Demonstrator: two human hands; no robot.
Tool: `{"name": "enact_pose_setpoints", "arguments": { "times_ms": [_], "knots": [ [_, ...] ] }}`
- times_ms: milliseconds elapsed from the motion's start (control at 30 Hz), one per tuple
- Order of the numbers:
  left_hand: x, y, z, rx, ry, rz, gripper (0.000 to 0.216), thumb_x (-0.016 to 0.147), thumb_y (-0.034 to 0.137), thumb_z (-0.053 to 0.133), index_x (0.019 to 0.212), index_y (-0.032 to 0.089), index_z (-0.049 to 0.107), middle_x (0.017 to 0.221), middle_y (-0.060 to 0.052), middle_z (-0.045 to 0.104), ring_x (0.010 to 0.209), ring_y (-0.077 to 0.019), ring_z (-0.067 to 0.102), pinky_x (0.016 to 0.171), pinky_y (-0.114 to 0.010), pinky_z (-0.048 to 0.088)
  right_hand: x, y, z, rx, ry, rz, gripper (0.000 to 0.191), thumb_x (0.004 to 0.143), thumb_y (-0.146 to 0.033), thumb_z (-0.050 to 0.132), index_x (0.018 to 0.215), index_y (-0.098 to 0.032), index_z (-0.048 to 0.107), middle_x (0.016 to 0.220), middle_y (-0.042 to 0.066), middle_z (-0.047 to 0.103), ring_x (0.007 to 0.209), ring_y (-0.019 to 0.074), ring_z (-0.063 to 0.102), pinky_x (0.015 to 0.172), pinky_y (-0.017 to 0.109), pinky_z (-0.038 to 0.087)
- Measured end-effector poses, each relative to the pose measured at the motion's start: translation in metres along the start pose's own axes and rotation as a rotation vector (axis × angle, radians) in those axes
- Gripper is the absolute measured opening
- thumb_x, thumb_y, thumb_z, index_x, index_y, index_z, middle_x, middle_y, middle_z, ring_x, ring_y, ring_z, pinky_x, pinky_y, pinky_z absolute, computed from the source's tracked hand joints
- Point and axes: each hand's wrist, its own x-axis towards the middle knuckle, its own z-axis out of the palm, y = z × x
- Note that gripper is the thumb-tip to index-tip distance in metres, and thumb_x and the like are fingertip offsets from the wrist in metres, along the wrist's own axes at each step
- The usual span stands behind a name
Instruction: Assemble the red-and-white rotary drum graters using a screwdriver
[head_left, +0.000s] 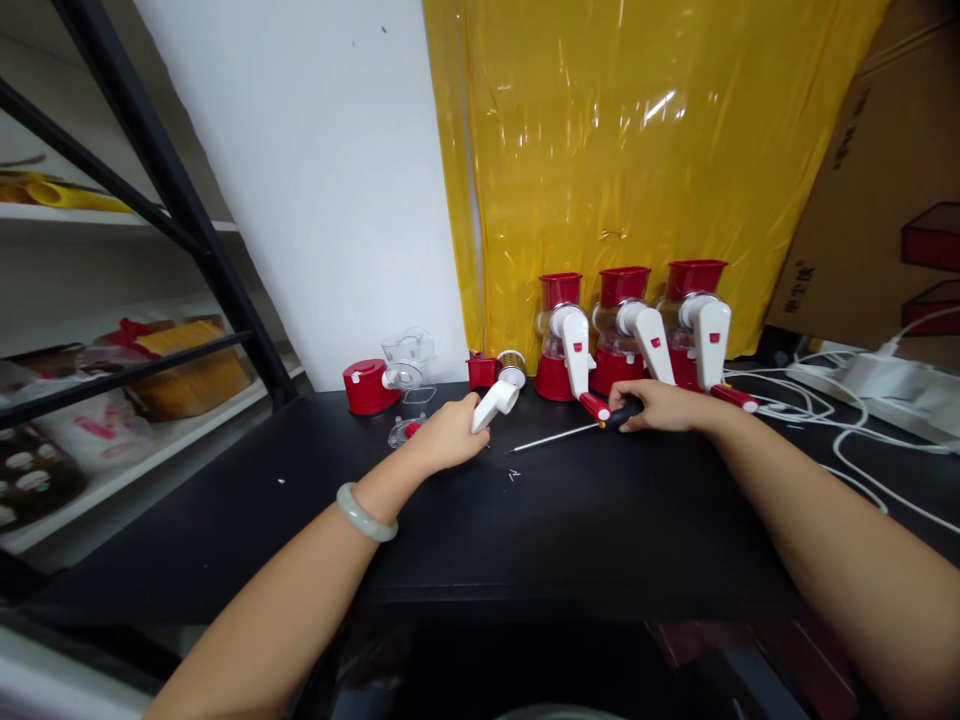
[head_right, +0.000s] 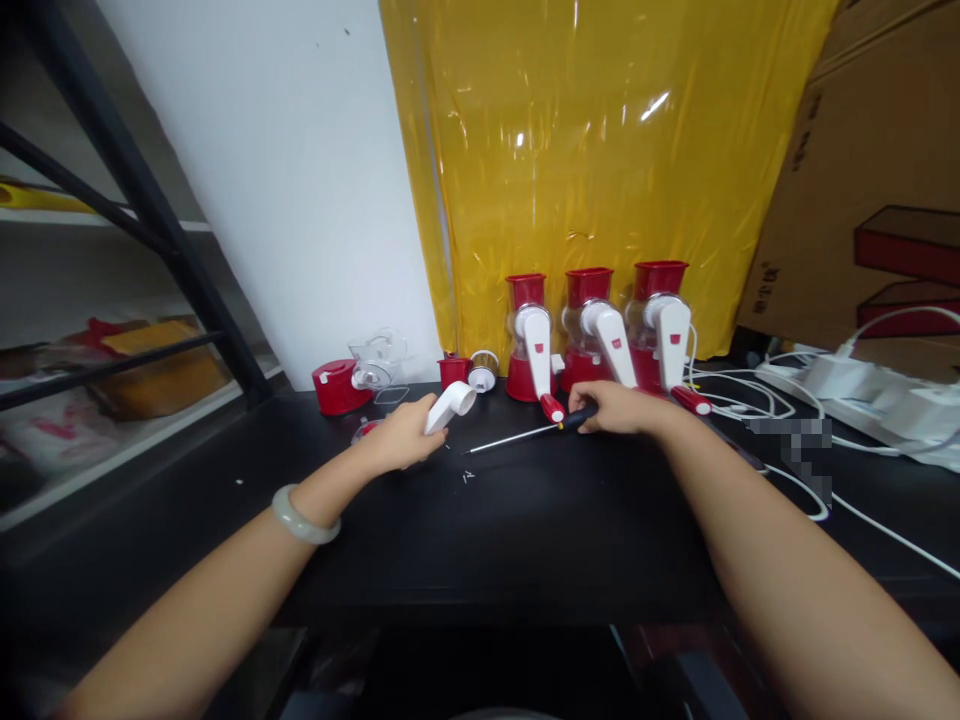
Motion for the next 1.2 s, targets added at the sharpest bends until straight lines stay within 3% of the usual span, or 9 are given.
{"name": "enact_pose_setpoints", "arguments": {
  "times_ms": [300, 667, 1200],
  "knots": [
    [-0.003, 0.009, 0.003, -0.052, -0.063, -0.008, 0.022, 0.08, 0.033, 0.057, 0.096, 0.018, 0.052, 0.093, -0.011, 0.068, 0.075, -0.0246, 0.067, 0.06, -0.032, 0.044, 0.002, 0.017, -0.003, 0.062, -0.106, -0.019, 0.029, 0.064, -0.028, 0.07, 0.09, -0.021, 0.059, 0.09, 0.002, 0.066, 0.083, 0.0198, 0.061, 0.075, 0.03, 0.044],
    [-0.005, 0.016, 0.003, -0.028, -0.083, 0.053, 0.044, 0.074, 0.052, 0.068, 0.099, 0.018, 0.054, 0.095, -0.012, 0.068, 0.082, -0.029, 0.067, 0.061, -0.033, 0.045, 0.003, 0.023, -0.004, 0.026, -0.109, 0.003, 0.029, 0.063, -0.028, 0.071, 0.089, -0.021, 0.061, 0.088, 0.002, 0.065, 0.082, 0.02, 0.06, 0.075, 0.031, 0.044],
    [-0.005, 0.015, 0.007, 0.01, -0.09, 0.089, 0.051, 0.071, 0.056, 0.071, 0.1, 0.018, 0.054, 0.096, -0.013, 0.068, 0.084, -0.0297, 0.067, 0.061, -0.032, 0.044, 0.001, 0.022, -0.005, 0.004, -0.089, 0.017, 0.029, 0.062, -0.028, 0.071, 0.09, -0.022, 0.062, 0.089, 0.001, 0.066, 0.083, 0.0206, 0.061, 0.074, 0.031, 0.044]
  ]
}}
